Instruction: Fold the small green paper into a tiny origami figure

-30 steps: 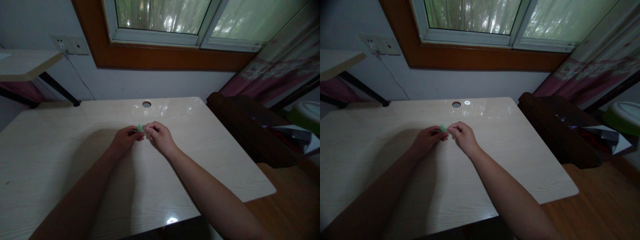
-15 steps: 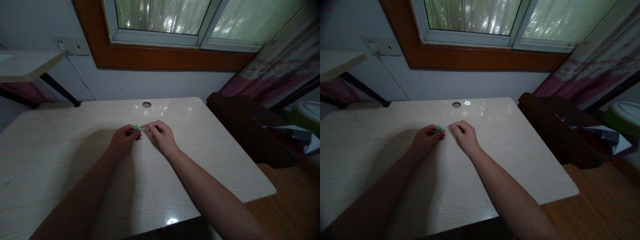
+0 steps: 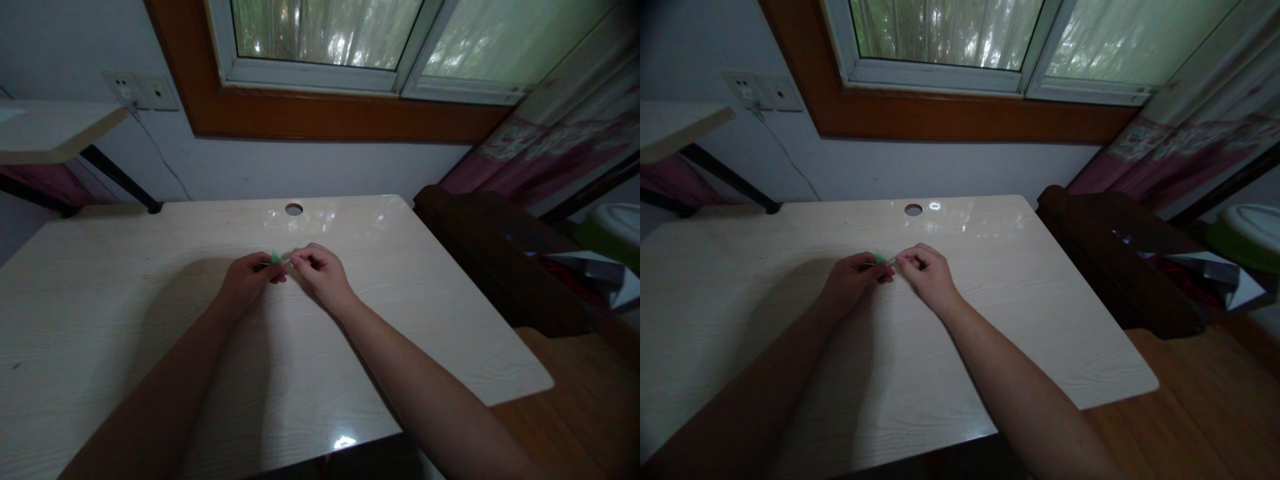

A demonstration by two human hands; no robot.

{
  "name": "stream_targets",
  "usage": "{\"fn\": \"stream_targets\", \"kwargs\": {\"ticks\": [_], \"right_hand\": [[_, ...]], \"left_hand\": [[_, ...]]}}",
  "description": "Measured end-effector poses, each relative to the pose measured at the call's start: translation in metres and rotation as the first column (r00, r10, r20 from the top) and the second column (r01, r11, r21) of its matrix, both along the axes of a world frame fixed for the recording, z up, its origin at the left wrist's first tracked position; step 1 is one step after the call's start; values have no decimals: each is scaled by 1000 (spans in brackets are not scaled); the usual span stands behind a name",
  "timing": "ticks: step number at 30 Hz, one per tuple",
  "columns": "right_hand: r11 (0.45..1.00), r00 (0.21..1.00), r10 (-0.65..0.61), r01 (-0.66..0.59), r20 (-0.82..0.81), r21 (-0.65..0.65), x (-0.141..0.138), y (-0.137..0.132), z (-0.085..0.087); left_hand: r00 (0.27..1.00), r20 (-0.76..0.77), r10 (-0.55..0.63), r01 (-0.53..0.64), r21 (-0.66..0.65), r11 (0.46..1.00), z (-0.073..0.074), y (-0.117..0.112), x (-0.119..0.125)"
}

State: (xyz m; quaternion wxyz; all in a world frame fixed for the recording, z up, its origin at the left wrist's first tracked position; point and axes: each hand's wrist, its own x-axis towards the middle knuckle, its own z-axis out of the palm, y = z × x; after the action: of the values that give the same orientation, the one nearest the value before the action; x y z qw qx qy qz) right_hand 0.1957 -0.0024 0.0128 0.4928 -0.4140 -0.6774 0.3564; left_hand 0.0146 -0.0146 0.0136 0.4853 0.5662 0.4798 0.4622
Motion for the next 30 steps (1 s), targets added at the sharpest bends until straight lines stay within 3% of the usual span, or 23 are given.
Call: {"fn": "stream_targets", "kwargs": {"ticks": [10, 17, 23, 30], "right_hand": [[995, 996, 94, -93, 4, -46, -1, 2, -4], [991, 996, 54, -62, -68, -115, -1, 2, -4], [980, 991, 23, -49, -134, -194, -3, 2, -4], [1000, 998, -6, 7, -61, 8, -2, 1, -5]], "left_hand": [[998, 68, 1, 1, -26, 1000, -1, 0, -2], [998, 43, -53, 55, -50, 997, -1, 3, -3], [993, 116, -21, 26, -40, 999, -4, 4, -5], [989, 150, 8, -1, -49, 999, -6, 6, -6]]}}
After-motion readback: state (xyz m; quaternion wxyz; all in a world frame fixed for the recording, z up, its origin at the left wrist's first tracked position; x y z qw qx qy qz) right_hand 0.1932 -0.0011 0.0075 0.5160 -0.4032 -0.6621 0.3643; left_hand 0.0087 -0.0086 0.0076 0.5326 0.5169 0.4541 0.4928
